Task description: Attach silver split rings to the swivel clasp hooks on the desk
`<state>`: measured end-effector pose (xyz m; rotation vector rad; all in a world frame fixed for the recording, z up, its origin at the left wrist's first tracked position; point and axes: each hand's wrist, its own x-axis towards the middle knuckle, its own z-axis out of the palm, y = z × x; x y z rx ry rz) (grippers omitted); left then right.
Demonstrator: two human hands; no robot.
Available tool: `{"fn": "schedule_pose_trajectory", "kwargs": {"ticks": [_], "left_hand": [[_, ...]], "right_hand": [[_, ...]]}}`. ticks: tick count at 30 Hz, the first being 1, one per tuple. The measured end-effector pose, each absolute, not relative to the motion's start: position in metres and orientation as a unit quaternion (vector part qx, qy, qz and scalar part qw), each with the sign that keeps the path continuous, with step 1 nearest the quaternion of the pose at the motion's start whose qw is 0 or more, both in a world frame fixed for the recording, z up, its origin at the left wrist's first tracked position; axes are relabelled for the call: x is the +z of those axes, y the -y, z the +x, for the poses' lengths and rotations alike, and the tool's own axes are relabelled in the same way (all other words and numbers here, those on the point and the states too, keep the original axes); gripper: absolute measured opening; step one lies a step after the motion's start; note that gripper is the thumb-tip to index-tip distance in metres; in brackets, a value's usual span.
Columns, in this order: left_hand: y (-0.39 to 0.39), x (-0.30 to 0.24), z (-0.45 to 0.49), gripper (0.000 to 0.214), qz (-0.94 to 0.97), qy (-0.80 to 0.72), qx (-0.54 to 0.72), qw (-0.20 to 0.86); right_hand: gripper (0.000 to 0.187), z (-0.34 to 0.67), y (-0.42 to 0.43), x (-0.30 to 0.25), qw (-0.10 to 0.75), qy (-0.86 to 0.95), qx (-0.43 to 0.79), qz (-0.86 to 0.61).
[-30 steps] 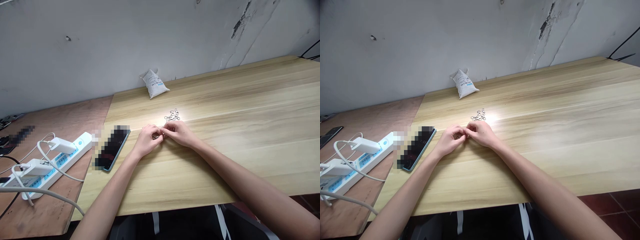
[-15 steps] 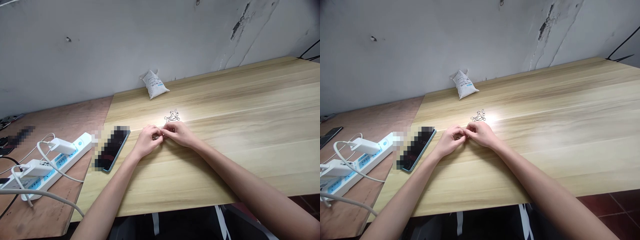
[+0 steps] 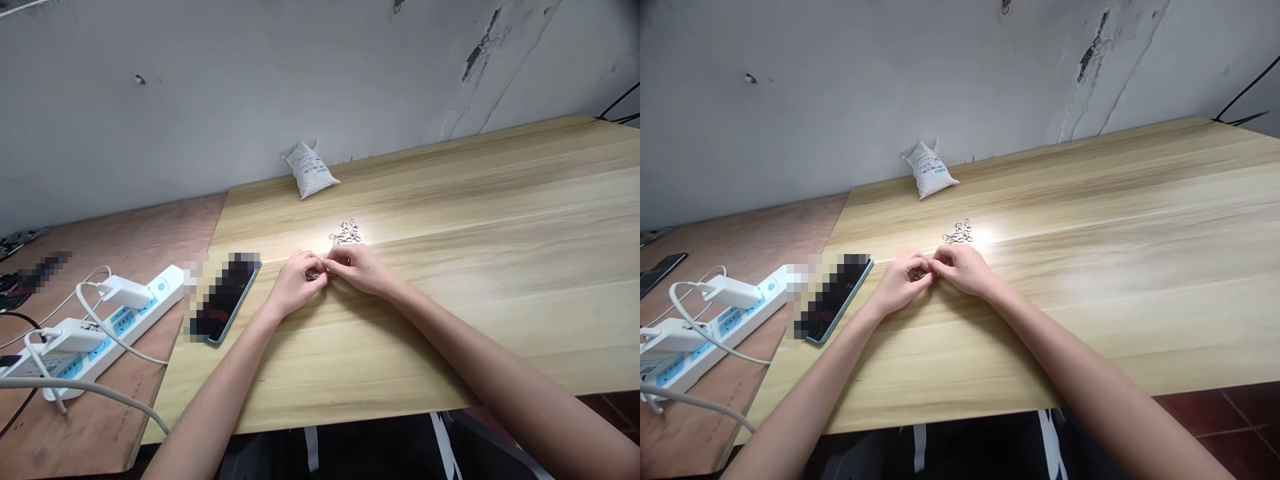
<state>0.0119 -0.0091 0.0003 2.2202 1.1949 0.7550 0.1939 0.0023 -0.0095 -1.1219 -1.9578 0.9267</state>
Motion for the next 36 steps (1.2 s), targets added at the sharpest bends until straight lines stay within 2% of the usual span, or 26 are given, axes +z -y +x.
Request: {"fn": "schedule_pose_trajectory", "kwargs": {"ticks": [36], "left_hand": [[0.0090,0.0006,0.0120,0.011,0.815,-0.443,0.275,0.253]], "right_hand": [[0.020,0.1938,-0.0031,-0.0097,0.339,0.761,0.349,-0.429]]}}
